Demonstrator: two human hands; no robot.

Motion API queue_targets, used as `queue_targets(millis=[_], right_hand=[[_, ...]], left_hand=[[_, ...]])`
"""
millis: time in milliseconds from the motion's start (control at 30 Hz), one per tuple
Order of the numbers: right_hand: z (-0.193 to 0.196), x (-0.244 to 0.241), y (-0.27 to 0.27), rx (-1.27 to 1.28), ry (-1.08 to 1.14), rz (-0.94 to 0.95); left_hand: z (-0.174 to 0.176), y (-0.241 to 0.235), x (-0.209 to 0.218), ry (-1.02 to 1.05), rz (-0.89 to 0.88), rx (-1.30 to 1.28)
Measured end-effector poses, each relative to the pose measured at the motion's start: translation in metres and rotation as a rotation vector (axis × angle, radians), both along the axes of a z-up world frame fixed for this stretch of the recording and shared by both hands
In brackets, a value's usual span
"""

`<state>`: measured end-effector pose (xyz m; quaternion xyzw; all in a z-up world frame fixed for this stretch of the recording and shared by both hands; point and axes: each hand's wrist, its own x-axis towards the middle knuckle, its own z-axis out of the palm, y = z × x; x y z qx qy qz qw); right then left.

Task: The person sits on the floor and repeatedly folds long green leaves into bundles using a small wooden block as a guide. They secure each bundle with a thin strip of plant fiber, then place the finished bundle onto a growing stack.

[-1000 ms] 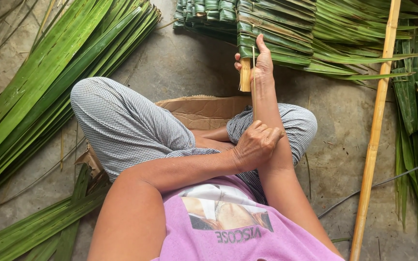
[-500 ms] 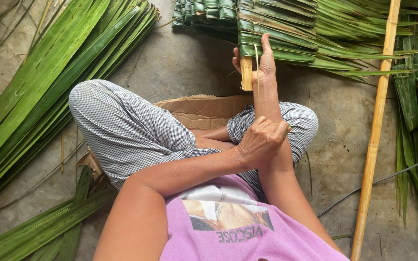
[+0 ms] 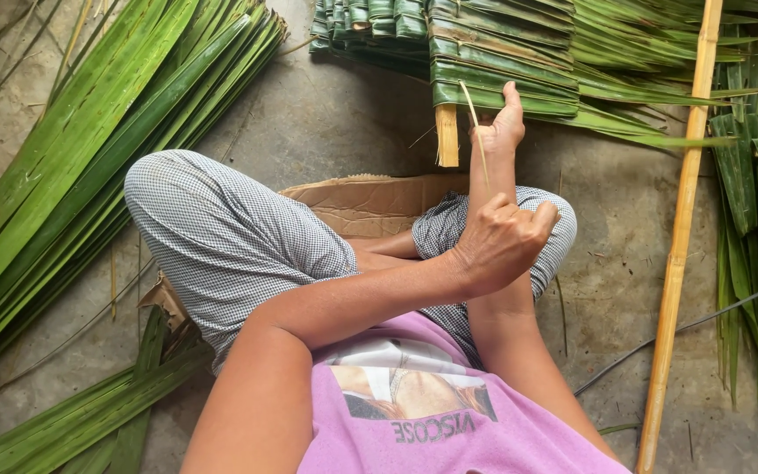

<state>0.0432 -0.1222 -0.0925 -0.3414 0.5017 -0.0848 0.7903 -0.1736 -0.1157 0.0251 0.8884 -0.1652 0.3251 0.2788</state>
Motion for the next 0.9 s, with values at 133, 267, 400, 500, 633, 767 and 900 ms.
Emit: queue_targets(millis=[133,267,400,500,633,767,900], right_hand=[[-0.011,0.001,-0.013,0.007,0.019,0.047],[0.01,-0.01,-0.012,0.051,0.003,0.073],[0.018,-0.026,-0.014,0.101,-0.01,0.118],[0.023,-0.043,-0.009,0.144,-0.013,0.17],[0.025,-0.063,-0.009,0.2,-0.017,0.23],[0.029,-0.077,-0.009,0.251,-0.025,0.291],[0.037,-0.087,-0.013,0.303,-0.035,0.345]], left_hand=[[0.013,0.002,0.009,0.015,-0.003,-0.025],[0.036,0.007,0.02,0.012,0.023,-0.156],[0.091,0.037,0.022,0.047,0.073,-0.287],[0.084,0.034,0.04,0.223,-0.038,-0.527],[0.06,0.027,0.071,0.303,-0.044,-0.572],[0.064,0.045,0.079,0.201,-0.158,-0.689],[0.068,0.092,0.088,0.14,-0.147,-0.734]])
